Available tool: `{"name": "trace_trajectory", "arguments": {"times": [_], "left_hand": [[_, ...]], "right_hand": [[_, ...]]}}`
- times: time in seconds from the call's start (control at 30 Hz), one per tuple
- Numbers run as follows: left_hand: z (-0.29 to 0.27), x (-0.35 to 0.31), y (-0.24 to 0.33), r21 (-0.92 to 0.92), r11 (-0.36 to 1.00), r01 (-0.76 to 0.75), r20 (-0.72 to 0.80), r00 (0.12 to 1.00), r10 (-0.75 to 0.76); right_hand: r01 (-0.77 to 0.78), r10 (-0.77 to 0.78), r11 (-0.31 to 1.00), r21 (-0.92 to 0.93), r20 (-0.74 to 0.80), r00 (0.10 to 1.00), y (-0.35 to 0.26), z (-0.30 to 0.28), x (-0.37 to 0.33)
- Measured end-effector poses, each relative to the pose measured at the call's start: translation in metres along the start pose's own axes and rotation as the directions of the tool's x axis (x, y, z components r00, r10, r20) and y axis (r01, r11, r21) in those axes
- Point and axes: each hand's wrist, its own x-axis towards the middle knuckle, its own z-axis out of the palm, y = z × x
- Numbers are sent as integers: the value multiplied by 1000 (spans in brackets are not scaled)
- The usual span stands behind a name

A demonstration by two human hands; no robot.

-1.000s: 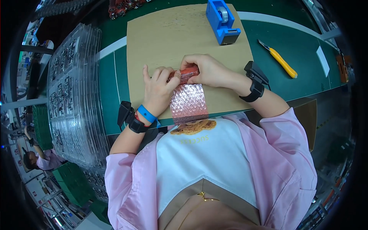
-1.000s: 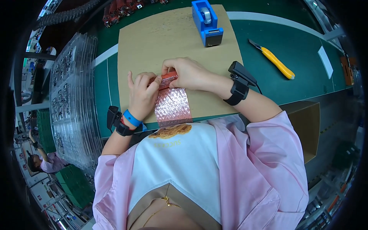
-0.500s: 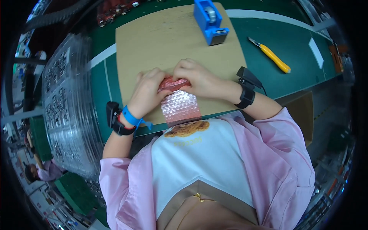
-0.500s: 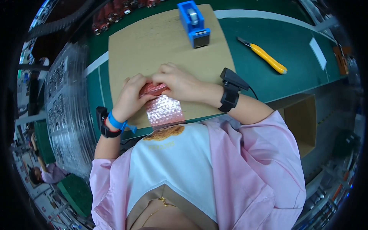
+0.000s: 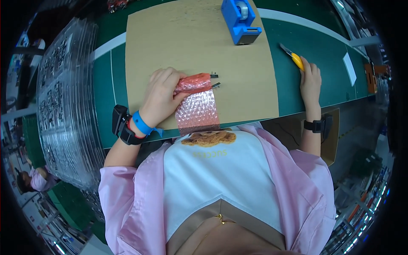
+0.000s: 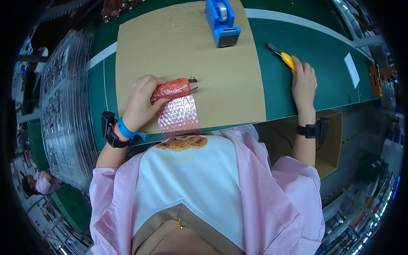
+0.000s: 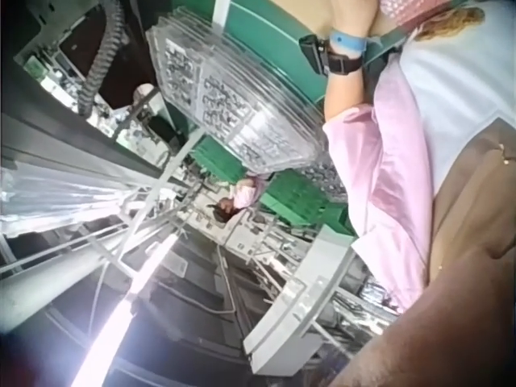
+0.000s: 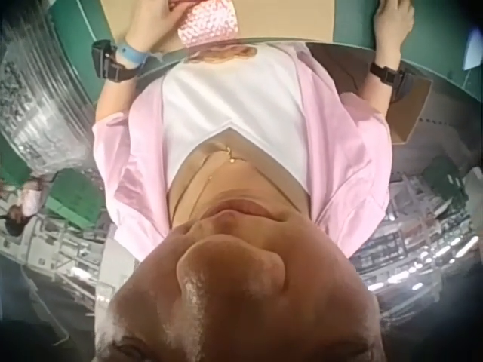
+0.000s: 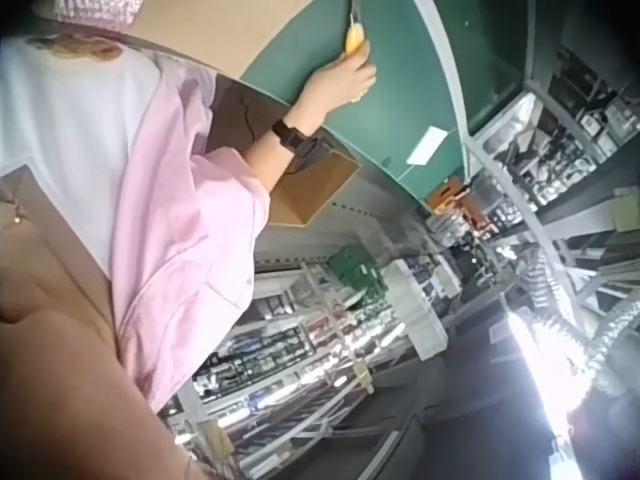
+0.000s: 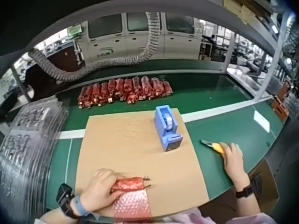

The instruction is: The person picks up a circuit board from a tray, places it onto a bubble wrap sheet, and rolls the sheet around the board. They then cut the bubble wrap with a utility knife and secure the wrapped board with tape from a dispenser.

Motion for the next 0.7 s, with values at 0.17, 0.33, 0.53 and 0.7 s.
{"name": "trace_trajectory", "arguments": {"times": [0.17,0.33,0.53,0.7], "left_hand": [[-2,-6,-5,-44,996,77,-15,997,-78],[-6,9,-11,-88,993,83,21,996,-82],[-11,15,-23,-218,953,211,113,975,-190],[-14,22,-35,-355,887,295,209,950,-232]], "right_hand": [[-82,105,972,220,-92,990,-5,-18,-37],[128,-72,871,475,-135,988,-56,-50,-46],[612,-706,609,504,-5,708,-153,-61,-9],[793,-847,524,310,93,524,-196,-60,7]]}}
